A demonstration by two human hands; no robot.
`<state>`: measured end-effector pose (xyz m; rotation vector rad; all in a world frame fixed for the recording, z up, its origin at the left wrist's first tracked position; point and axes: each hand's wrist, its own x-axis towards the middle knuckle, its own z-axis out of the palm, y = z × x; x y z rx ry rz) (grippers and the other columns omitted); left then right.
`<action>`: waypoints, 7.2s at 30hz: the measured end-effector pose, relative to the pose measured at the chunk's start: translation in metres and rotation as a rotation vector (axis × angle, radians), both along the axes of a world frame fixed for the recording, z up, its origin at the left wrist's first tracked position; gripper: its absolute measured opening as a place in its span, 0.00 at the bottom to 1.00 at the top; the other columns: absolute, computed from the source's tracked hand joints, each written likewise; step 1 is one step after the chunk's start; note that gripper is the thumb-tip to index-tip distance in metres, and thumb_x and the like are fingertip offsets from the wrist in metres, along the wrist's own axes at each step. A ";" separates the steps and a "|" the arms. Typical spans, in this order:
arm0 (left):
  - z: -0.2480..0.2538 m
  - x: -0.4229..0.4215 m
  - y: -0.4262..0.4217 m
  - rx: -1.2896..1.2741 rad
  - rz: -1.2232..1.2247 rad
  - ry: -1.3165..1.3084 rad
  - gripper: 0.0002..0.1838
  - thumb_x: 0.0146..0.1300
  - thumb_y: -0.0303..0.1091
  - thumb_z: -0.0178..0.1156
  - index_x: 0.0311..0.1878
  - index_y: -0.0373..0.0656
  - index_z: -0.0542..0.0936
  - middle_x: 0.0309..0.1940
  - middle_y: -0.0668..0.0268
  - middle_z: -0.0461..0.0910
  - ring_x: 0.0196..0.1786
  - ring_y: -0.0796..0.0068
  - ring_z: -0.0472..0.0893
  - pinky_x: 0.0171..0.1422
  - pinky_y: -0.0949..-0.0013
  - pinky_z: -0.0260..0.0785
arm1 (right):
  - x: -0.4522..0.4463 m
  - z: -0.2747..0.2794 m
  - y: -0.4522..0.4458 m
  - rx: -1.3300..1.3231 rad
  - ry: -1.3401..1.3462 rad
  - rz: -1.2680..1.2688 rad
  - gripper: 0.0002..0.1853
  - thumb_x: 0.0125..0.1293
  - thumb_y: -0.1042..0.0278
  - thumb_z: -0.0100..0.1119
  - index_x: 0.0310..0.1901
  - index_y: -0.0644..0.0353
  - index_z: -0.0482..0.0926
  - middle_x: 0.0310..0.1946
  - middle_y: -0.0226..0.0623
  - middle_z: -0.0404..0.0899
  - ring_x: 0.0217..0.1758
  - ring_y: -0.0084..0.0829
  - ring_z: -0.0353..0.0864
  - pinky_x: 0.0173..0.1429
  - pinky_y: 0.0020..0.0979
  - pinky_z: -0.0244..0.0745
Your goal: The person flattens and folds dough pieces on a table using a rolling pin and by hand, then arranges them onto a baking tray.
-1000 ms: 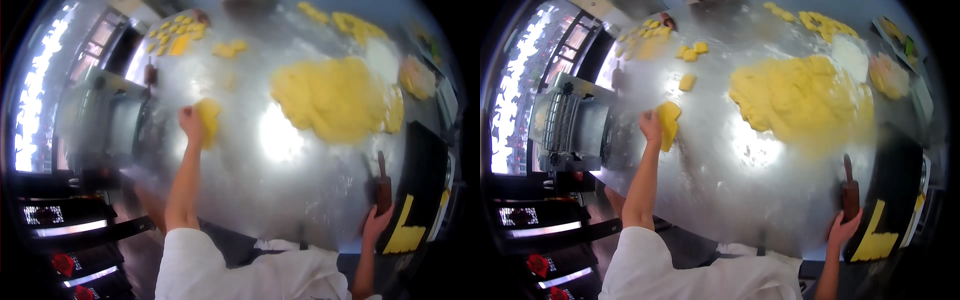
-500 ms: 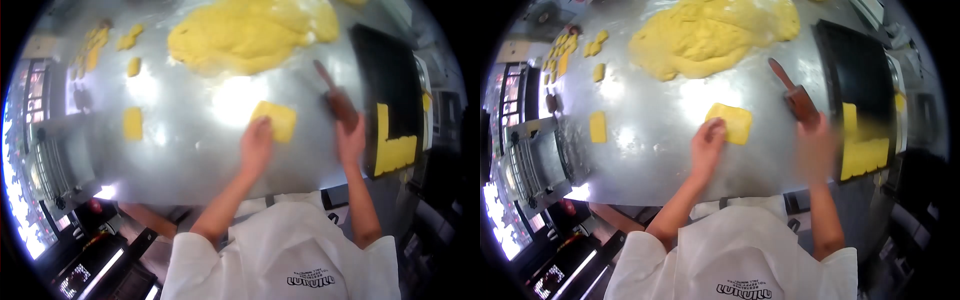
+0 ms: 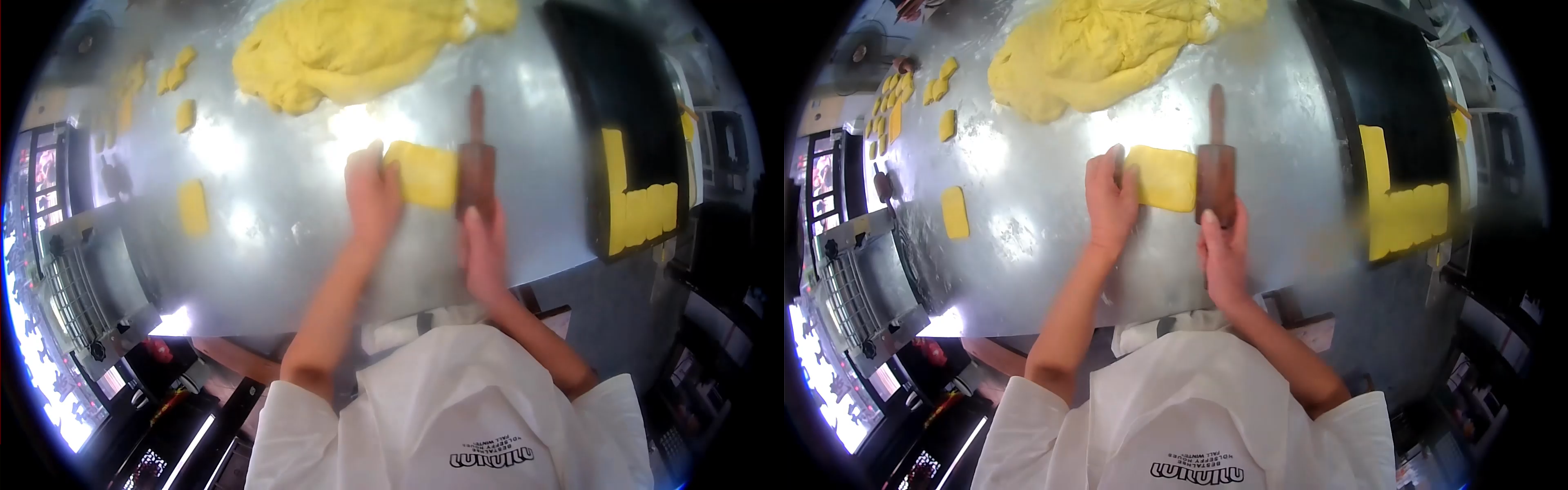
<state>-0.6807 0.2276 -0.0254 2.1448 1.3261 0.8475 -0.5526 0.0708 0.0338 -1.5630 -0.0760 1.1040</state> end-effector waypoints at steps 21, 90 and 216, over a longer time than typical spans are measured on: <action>0.018 -0.043 -0.031 -0.059 0.267 -0.173 0.12 0.77 0.32 0.60 0.57 0.36 0.79 0.43 0.61 0.81 0.40 0.63 0.79 0.48 0.63 0.75 | 0.124 0.012 0.021 0.012 -1.079 0.912 0.40 0.60 0.45 0.78 0.72 0.47 0.73 0.57 0.46 0.87 0.57 0.51 0.87 0.62 0.45 0.81; 0.050 0.114 -0.101 0.056 -0.430 0.268 0.16 0.56 0.26 0.71 0.49 0.41 0.81 0.50 0.57 0.83 0.51 0.50 0.82 0.53 0.54 0.77 | 0.214 -0.008 -0.038 0.029 -0.084 0.221 0.30 0.80 0.57 0.62 0.75 0.60 0.64 0.31 0.26 0.76 0.25 0.13 0.69 0.24 0.19 0.62; 0.020 0.116 -0.103 0.078 -0.485 0.258 0.50 0.69 0.64 0.61 0.77 0.27 0.65 0.81 0.44 0.61 0.80 0.38 0.62 0.83 0.43 0.55 | 0.231 -0.014 -0.018 -0.213 -0.759 0.334 0.37 0.69 0.45 0.70 0.70 0.64 0.73 0.57 0.46 0.84 0.57 0.47 0.85 0.66 0.40 0.76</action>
